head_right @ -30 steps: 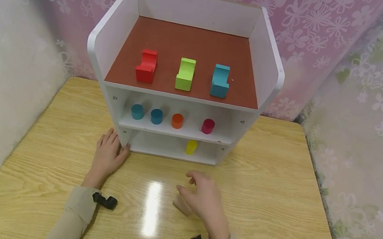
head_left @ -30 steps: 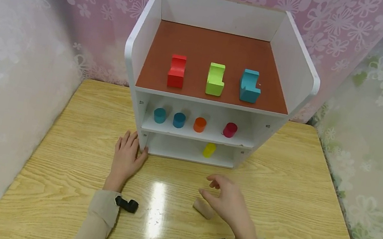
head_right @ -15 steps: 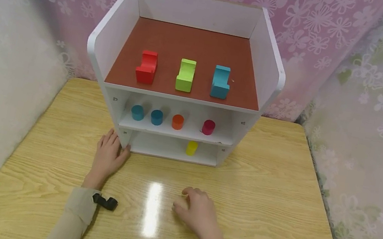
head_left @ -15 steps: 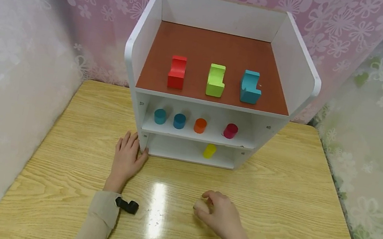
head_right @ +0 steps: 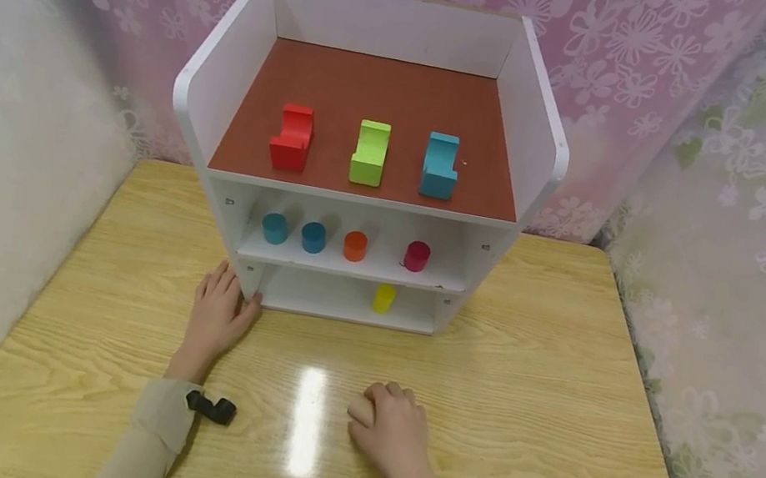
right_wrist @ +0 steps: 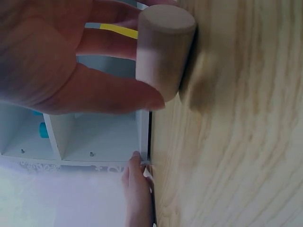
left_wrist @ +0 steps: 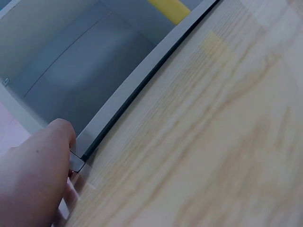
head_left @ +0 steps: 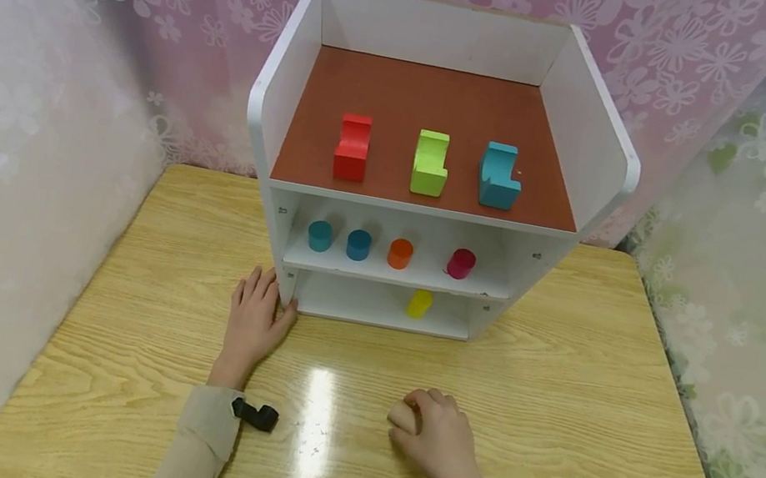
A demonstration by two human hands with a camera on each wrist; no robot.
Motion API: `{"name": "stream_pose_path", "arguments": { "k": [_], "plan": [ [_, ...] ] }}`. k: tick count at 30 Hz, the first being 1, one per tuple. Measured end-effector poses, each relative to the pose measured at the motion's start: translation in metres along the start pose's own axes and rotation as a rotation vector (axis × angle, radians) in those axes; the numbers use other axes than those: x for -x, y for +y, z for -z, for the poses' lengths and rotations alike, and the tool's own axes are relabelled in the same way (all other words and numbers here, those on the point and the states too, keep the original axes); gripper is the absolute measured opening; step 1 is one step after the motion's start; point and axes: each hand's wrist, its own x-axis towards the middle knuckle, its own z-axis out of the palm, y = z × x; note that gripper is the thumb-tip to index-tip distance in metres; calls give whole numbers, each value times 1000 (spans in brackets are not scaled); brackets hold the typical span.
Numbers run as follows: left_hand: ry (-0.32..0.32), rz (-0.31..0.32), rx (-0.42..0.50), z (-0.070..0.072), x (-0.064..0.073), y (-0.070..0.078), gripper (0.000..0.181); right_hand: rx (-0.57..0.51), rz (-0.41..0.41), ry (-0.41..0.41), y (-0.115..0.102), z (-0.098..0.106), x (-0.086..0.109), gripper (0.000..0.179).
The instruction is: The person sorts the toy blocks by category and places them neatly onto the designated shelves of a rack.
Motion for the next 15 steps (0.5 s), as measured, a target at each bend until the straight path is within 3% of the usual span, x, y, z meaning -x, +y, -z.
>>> {"name": "stream_pose_path", "arguments": {
  "k": [8, 15],
  "plan": [
    [-9, 2, 5, 1, 0, 1, 28, 10, 20, 71, 4, -7, -1, 23],
    [1, -11, -1, 1, 0, 2, 35, -11, 2, 82, 5, -8, -4, 16]
  ]
}}
